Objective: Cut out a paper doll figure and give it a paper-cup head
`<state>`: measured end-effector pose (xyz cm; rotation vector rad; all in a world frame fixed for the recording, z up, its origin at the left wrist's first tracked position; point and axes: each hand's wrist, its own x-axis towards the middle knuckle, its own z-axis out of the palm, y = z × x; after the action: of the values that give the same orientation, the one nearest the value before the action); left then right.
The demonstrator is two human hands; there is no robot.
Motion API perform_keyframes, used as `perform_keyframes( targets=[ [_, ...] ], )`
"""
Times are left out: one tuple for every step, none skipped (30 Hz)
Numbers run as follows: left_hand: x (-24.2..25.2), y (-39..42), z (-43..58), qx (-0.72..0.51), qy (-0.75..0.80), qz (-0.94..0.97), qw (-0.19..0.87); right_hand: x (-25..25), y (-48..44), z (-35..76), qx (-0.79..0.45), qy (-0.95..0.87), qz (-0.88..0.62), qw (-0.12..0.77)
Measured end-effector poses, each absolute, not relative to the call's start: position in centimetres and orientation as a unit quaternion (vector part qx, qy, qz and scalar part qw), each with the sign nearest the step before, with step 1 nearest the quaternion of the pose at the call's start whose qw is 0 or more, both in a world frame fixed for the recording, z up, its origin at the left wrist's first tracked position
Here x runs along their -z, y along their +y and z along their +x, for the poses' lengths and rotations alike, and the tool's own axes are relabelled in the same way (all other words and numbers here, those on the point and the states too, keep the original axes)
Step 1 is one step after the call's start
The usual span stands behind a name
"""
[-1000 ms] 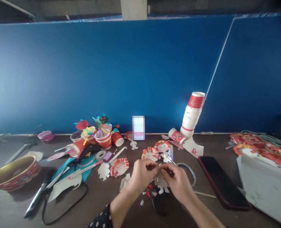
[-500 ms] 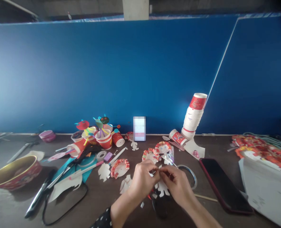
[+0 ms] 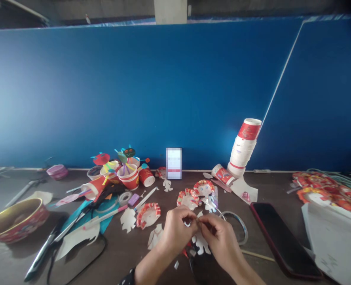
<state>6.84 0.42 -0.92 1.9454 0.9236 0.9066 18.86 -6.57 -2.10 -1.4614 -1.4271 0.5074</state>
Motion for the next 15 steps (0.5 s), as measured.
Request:
perform_keyframes(
  targets=[
    [1.0,0.5,6.8,-0.356,0.369,0.762,0.396,2.1,-6.6,18.8,-0.211,-0.587,-0.603,0.497],
    [1.0,0.5,6.8,-0.354,0.376,0.756,0.402,2.0,-6.5,18.7,-0.213,-0.585,-0.603,0.498],
    [1.1,0.6,6.7,-0.351,0.385,0.749,0.410,2.0,-6.5,18.7,-0.215,-0.583,-0.604,0.498],
    [1.1,0.7,6.7,-0.348,0.394,0.740,0.420,1.9,-6.5,18.6,-0.215,-0.583,-0.606,0.496],
    [1.2,0.8,6.6,-0.343,0.401,0.731,0.433,1.9,-6.5,18.5,-0.216,-0.584,-0.608,0.493],
    [1.2,0.9,6.6,-0.340,0.406,0.722,0.446,1.8,-6.5,18.5,-0.215,-0.585,-0.609,0.490],
    [1.3,1.0,6.6,-0.337,0.407,0.713,0.460,1.8,-6.5,18.4,-0.215,-0.585,-0.610,0.490],
    [1.3,1.1,6.5,-0.337,0.406,0.704,0.474,1.8,-6.4,18.4,-0.217,-0.584,-0.609,0.491],
    [1.3,1.2,6.5,-0.336,0.407,0.693,0.491,1.9,-6.4,18.4,-0.219,-0.581,-0.609,0.494],
    [1.4,1.3,6.6,-0.336,0.409,0.678,0.510,2.0,-6.3,18.5,-0.224,-0.577,-0.606,0.499],
    [1.4,1.3,6.6,-0.338,0.413,0.657,0.533,2.1,-6.2,18.5,-0.232,-0.570,-0.604,0.507],
    [1.4,1.4,6.6,-0.338,0.419,0.630,0.560,2.3,-6.1,18.6,-0.240,-0.561,-0.602,0.515],
    [1.4,1.4,6.7,-0.348,0.418,0.601,0.585,2.5,-6.0,18.7,-0.248,-0.551,-0.601,0.523],
    [1.4,1.4,6.7,-0.360,0.413,0.574,0.609,2.7,-5.9,18.9,-0.257,-0.539,-0.601,0.531],
    [1.4,1.4,6.7,-0.372,0.406,0.550,0.628,2.9,-5.8,19.0,-0.261,-0.531,-0.602,0.536]
  ],
)
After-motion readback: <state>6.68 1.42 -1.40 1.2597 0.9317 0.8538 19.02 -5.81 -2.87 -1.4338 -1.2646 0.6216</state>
